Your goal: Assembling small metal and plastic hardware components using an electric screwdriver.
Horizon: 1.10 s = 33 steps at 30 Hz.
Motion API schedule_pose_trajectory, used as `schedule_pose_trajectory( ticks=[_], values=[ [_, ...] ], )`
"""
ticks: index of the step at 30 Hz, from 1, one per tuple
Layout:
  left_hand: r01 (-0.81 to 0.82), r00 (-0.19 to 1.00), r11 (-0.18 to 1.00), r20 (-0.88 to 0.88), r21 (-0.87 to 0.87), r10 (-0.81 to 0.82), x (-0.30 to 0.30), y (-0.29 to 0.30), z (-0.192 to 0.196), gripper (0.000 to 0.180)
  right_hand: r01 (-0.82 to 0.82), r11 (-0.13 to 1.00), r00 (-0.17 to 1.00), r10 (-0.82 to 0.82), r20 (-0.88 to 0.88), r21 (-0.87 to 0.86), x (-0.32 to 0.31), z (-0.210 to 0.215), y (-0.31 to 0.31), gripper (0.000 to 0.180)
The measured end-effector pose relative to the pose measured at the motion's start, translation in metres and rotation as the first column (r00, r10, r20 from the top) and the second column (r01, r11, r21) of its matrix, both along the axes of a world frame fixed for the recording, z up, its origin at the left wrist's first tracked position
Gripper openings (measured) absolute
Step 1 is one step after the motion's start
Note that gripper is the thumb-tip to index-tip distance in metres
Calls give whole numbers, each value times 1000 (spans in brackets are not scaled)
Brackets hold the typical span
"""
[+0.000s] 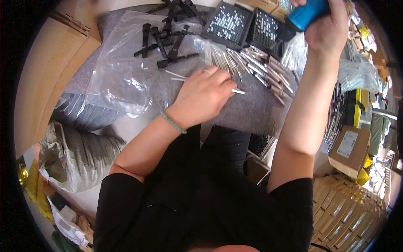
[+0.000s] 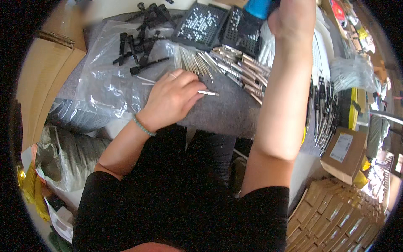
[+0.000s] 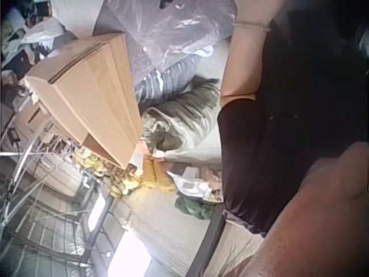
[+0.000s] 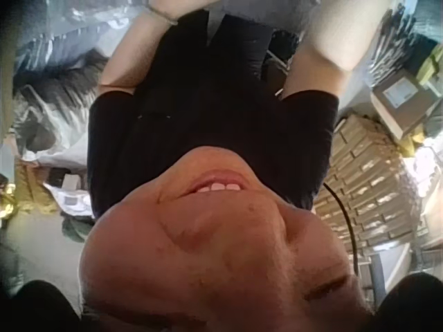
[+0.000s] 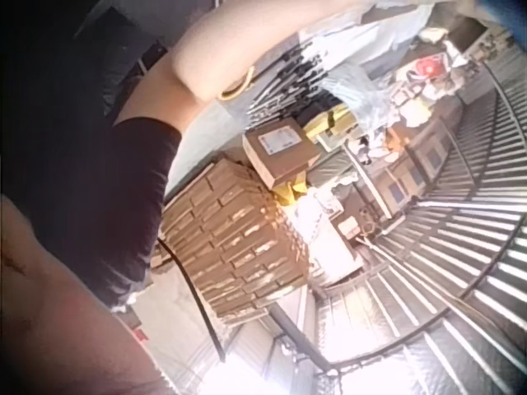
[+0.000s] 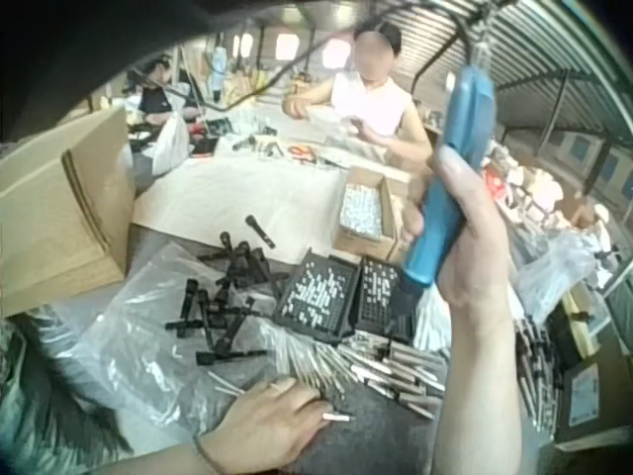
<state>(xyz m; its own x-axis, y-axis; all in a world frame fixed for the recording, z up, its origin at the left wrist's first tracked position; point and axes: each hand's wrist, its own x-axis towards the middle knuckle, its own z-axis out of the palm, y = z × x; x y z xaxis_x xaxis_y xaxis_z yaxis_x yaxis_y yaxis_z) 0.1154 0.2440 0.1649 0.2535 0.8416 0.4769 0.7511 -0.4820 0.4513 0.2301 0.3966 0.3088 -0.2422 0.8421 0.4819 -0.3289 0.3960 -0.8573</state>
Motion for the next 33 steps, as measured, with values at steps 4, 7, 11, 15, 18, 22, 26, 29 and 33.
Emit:
schedule_pose_trajectory(
  ticks=[4, 7, 11, 15, 18, 22, 26, 29, 33],
  values=[
    [0, 1000, 1000, 9, -21, 0, 3, -1, -1, 14, 98, 978, 989, -76, -123, 184, -7, -2, -2, 35],
    [-1, 1000, 1000, 10, -24, 1, 3, -2, 2, 13, 194, 980, 977, -189, -97, 46, -20, 1, -5, 36],
    [-25, 1000, 999, 4, -21, 25, 1, -4, -1, 13, 67, 989, 997, -62, -42, 130, -29, -18, 5, 38],
    [-22, 1000, 999, 10, -29, 23, 2, 0, 1, 13, 124, 986, 991, -118, -58, 115, -38, -39, 13, 36],
    [-21, 1000, 998, -10, -61, 20, 3, 1, 2, 14, 191, 981, 982, -191, -3, 28, -43, -50, 16, 33],
    [-11, 998, 997, -62, -77, 6, 1, 2, 1, 15, 155, 987, 988, -155, -15, 49, -45, -59, 18, 31],
    [-14, 999, 997, -46, -76, 11, 0, 1, 2, 16, 134, 990, 990, -132, -48, 42, -46, -60, 18, 32],
    [-7, 999, 996, -50, -88, 3, 0, 1, 2, 16, 146, 988, 989, -144, -33, 43, -48, -58, 15, 33],
    [-5, 998, 997, -57, -82, 0, 1, -2, 2, 16, 134, 989, 991, -133, -15, 63, -45, -60, 13, 35]
  ],
)
